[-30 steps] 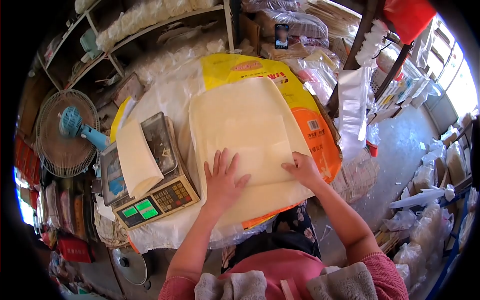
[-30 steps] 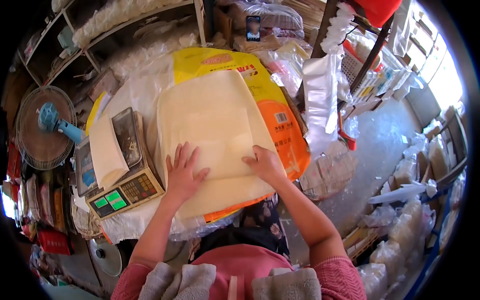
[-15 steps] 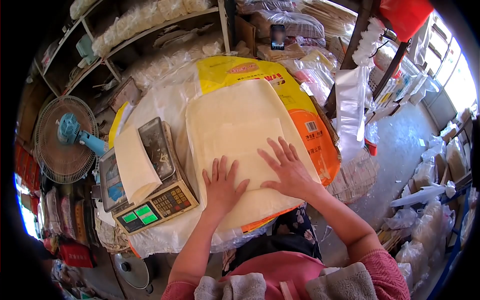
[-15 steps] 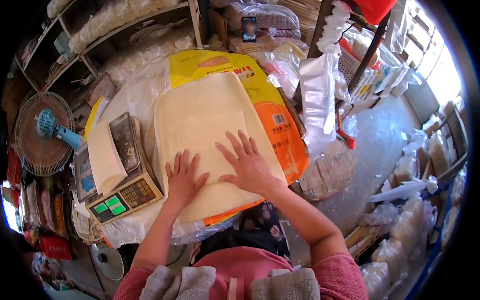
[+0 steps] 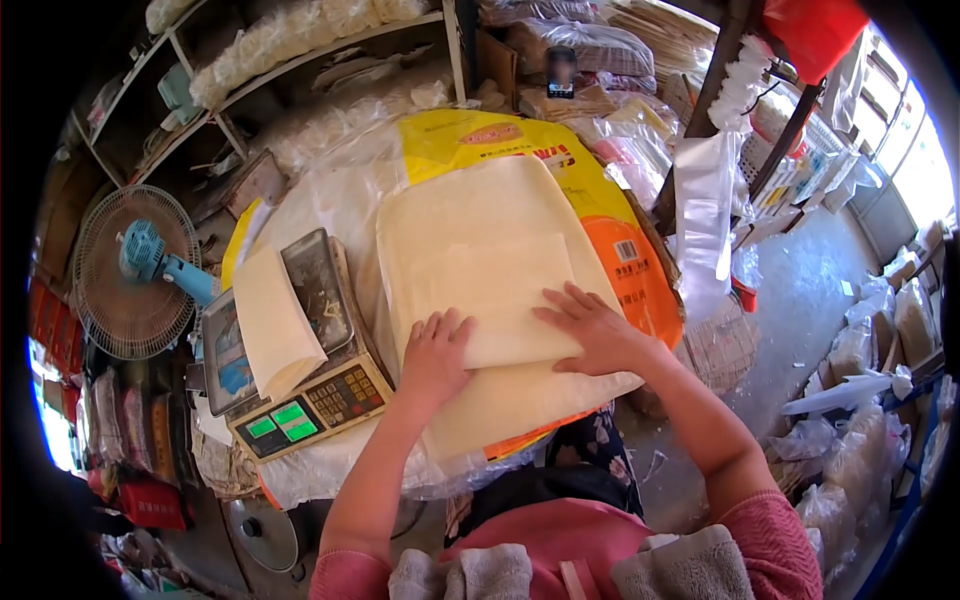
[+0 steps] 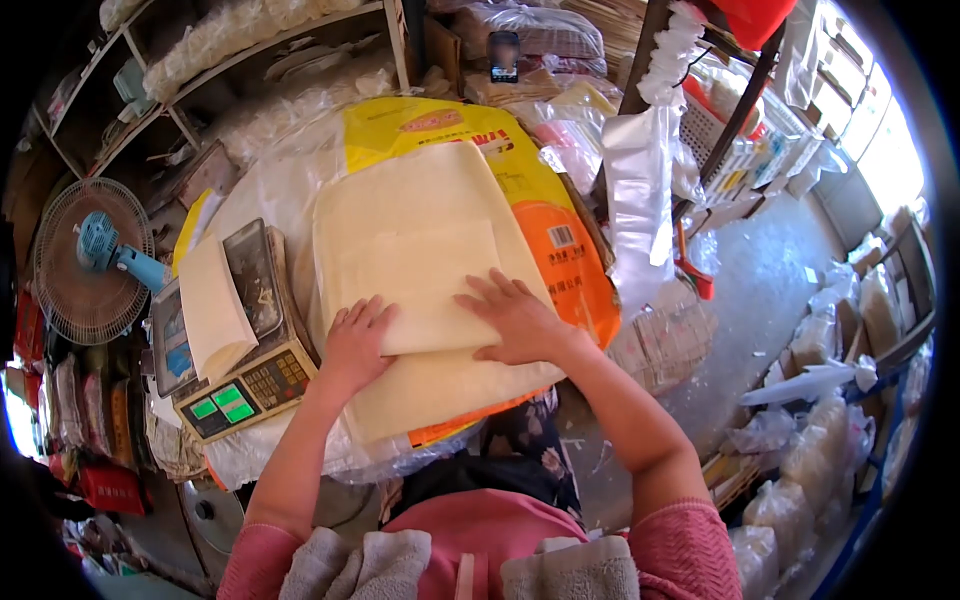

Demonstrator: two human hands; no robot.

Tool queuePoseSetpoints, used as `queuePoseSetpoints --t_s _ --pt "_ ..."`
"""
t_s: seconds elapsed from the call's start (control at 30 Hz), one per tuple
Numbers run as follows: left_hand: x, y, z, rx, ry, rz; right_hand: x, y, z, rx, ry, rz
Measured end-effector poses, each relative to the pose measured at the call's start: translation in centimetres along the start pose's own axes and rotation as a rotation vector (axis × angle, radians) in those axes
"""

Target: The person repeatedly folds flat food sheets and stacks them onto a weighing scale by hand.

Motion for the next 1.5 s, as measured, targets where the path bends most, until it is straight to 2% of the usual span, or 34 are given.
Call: queuePoseSetpoints --t_s 0.07,0.17,0.2,0.23,0.27,0.33,0.4,0.53,0.67,0.7,0.8,0.83,0.93,1.07,1.17,1.27,1.5 --pt "-0.4 -0.6 0.9 -0.007 0.060 -0.040 -1.0 -1.0 -0.5 0.104 -0.071 0.001" --pt "-1.7 -2.9 1.4 -0.238 -0.050 0.225 -4.1 -0.9 -0.3 0.246 0.026 0.000" --pt "-2.1 -4.2 1.5 -0.333 -0.141 0.255 -5.0 -0.4 -0.3 0.299 0.058 0.017" --pt "-2.5 -5.5 1.5 -0.428 -0.235 0.289 -5.6 0.0 -0.1 0.334 0.047 -0.156" --pt "-3.1 -5.9 1.8 -0.521 -0.333 0.329 -5.9 0.2 -0.1 0.409 0.157 -0.159" --pt "-3.9 -4.4 3.2 -0.867 -0.317 0.114 -6.0 -0.1 -0.1 0.549 0.379 -0.168" --pt "-3.8 -2.4 4.1 -1.225 -0.313 -0.123 -5.2 0.4 -0.7 0.490 0.488 -0.269" --pt "-1.4 0.0 3.7 -1.445 -0.510 -0.319 -3.0 0.7 -1.9 0.435 0.643 -0.357" --pt "0.7 2.4 3.8 -1.012 -0.627 -0.362 -1.1 1.1 -2.6 0.334 0.736 -0.376" --pt "0.9 2.5 3.8 -0.867 -0.703 -0.283 -0.9 1.0 -2.4 0.320 0.765 -0.369" --pt "1.6 0.9 2.5 -0.461 -0.595 -0.271 -0.4 0.8 -2.4 0.316 0.816 -0.334" --pt "1.9 0.8 2.6 -0.473 -0.471 -0.228 -0.3 0.8 -2.3 0.309 0.826 -0.331" --pt "3.4 0.4 1.0 -0.172 -0.261 -0.171 -0.1 0.9 -2.6 0.287 0.826 -0.299" --pt "4.2 2.0 1.5 -0.191 -0.272 -0.084 0.3 -0.5 -2.0 0.342 0.857 -0.230" --pt "4.1 2.5 1.5 -0.154 -0.264 -0.106 1.1 -1.0 -0.8 -0.008 0.407 -0.502" --pt "4.1 2.9 1.3 -0.137 -0.258 -0.136 2.4 -0.6 0.7 -0.165 0.248 -0.390" --pt "3.9 3.1 1.1 -0.108 -0.257 -0.166 2.6 3.5 -1.1 -0.163 0.265 -0.334"
Point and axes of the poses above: each hand's wrist, its own x-axis towards the middle knuckle, its own y-axis out of the palm, z = x × y, the point moved 2 cm from there along x, towards the middle knuckle
